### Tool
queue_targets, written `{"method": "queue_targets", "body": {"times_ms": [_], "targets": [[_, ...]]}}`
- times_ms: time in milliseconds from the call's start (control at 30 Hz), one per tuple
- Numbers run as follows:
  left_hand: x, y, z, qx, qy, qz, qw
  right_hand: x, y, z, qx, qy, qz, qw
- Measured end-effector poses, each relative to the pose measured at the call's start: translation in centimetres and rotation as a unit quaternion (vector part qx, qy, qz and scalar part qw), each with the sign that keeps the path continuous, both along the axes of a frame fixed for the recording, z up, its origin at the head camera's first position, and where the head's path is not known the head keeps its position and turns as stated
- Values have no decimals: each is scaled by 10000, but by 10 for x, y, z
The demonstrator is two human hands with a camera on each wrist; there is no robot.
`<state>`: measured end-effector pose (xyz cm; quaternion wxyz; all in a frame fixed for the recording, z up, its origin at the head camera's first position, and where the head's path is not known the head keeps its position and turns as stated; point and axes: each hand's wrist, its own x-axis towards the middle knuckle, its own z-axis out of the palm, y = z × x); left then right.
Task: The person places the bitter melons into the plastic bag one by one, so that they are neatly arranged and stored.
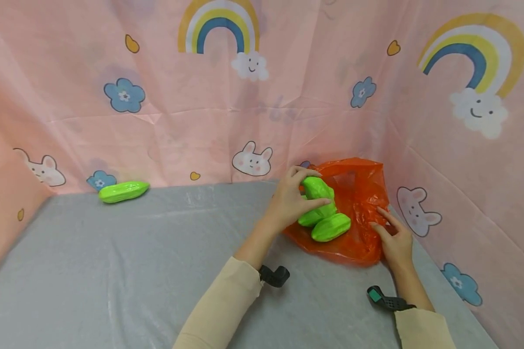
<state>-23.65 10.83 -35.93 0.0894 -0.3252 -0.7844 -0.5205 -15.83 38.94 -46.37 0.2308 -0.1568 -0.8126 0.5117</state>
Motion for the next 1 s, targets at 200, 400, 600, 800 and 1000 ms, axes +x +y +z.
{"method": "queue_targets", "body": {"times_ms": [200, 400, 600, 800, 1000], "targets": [[5, 4, -8, 288, -9, 539, 9981, 0, 0, 1, 96, -15, 1, 10000], [8, 6, -16, 367, 372, 648, 9965, -1, 1, 0, -3, -42, 27, 10000], [14, 8, -24, 253, 597, 692, 9955, -1, 0, -1, 18, -88, 19, 10000], [18, 12, -30, 401, 330, 679, 9963, -1, 0, -2, 70, -105, -29, 9999], [20, 17, -34, 935, 190, 587, 9937, -1, 0, -1, 32, -94, -65, 9999]]}}
